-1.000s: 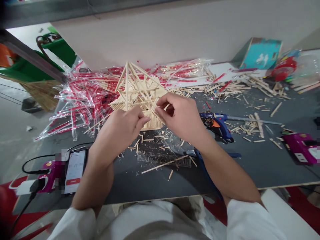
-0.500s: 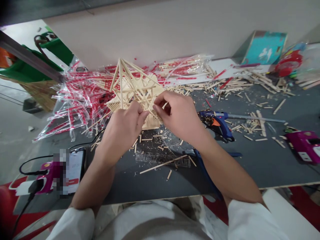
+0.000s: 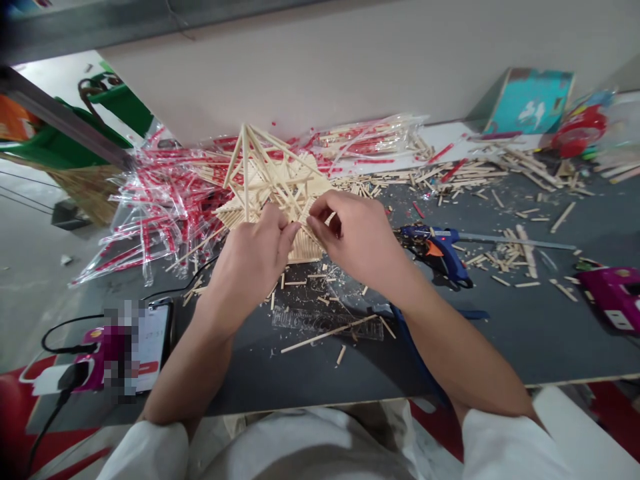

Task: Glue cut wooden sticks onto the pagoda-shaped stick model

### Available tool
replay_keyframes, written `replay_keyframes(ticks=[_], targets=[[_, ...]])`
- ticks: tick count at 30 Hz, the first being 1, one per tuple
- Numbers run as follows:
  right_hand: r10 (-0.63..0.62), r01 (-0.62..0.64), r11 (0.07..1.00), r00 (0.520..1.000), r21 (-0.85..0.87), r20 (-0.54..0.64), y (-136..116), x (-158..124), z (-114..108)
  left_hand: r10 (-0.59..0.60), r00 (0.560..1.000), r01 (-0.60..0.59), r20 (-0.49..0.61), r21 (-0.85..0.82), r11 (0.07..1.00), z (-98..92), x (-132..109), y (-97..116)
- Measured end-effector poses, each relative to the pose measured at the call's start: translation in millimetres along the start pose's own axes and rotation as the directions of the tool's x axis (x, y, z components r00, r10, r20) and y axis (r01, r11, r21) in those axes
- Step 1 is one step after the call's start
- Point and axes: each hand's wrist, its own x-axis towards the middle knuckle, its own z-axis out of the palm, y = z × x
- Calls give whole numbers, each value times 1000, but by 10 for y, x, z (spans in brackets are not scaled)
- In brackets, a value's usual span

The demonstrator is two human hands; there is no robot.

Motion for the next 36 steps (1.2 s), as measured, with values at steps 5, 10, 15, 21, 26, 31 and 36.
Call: replay_keyframes(ticks=[5,10,15,21,26,31,36], targets=[[3,-3,1000,1000,5,12,3,-2,-1,-31,999,30,17,47,998,-33,20,28],[17,-17,1000,999,-7,37,-17,2,-17,-49,999,49,3,76,996,-33,35,51],[27,-27,1000,999,-3,37,-43,3,-36,-91,996,89,22,79,993,-41,48,76],[26,-25,1000,999,-14,41,-26,-5,-37,-113,994,112,6,94,989,-58,44,91],[3,-1,999,999,-36,34,-35,-6,-43,-141,989,145,-39,139,980,-69,40,101],[-57,54,996,997,-68,-54,-71,-28,-51,-146,976,185,-161,266,946,-60,7,88],[-182,162,978,971,-133,-152,-93,-55,-43,-138,969,181,-203,208,961,-70,-4,51]])
